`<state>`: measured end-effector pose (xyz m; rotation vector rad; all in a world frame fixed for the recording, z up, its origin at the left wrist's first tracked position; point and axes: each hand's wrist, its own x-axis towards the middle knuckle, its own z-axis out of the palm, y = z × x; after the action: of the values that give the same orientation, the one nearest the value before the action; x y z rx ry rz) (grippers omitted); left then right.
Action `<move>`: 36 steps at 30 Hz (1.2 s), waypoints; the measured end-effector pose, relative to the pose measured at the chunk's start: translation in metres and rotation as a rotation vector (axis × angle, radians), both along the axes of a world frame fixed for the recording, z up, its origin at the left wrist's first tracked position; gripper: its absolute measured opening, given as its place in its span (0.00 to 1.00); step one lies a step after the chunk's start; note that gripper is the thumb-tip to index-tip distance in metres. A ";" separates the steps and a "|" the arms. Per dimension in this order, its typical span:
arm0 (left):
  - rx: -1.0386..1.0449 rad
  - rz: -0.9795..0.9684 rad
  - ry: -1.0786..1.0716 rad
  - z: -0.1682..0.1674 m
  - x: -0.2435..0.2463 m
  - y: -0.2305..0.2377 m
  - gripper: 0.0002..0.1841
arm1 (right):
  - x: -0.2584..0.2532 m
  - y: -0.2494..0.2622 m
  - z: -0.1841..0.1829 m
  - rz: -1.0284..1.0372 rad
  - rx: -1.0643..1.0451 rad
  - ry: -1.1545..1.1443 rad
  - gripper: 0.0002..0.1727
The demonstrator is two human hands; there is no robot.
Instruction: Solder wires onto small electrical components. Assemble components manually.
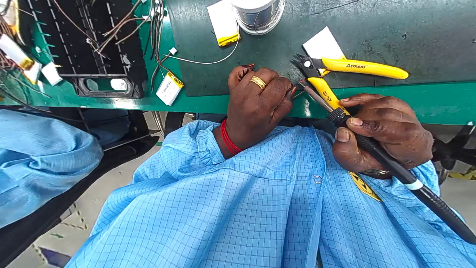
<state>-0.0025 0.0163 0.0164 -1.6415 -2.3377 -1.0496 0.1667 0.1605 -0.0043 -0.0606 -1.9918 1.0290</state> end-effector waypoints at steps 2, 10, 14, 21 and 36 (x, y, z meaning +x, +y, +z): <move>-0.001 -0.001 -0.001 0.000 0.000 0.000 0.09 | 0.000 0.000 0.000 0.003 -0.001 0.000 0.06; 0.000 0.005 0.002 -0.001 0.000 0.000 0.09 | 0.000 0.001 0.001 0.017 0.000 -0.014 0.07; 0.001 0.006 0.009 -0.001 0.001 0.000 0.09 | 0.000 0.000 0.001 -0.002 -0.005 0.000 0.06; 0.001 0.007 0.010 0.000 0.001 0.000 0.09 | 0.000 -0.001 0.001 -0.008 -0.018 0.010 0.06; 0.011 0.004 0.007 -0.001 0.000 0.000 0.09 | -0.001 0.000 0.001 0.005 0.004 -0.002 0.07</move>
<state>-0.0021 0.0165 0.0152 -1.6329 -2.3254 -1.0522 0.1662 0.1604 -0.0038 -0.0548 -1.9969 1.0285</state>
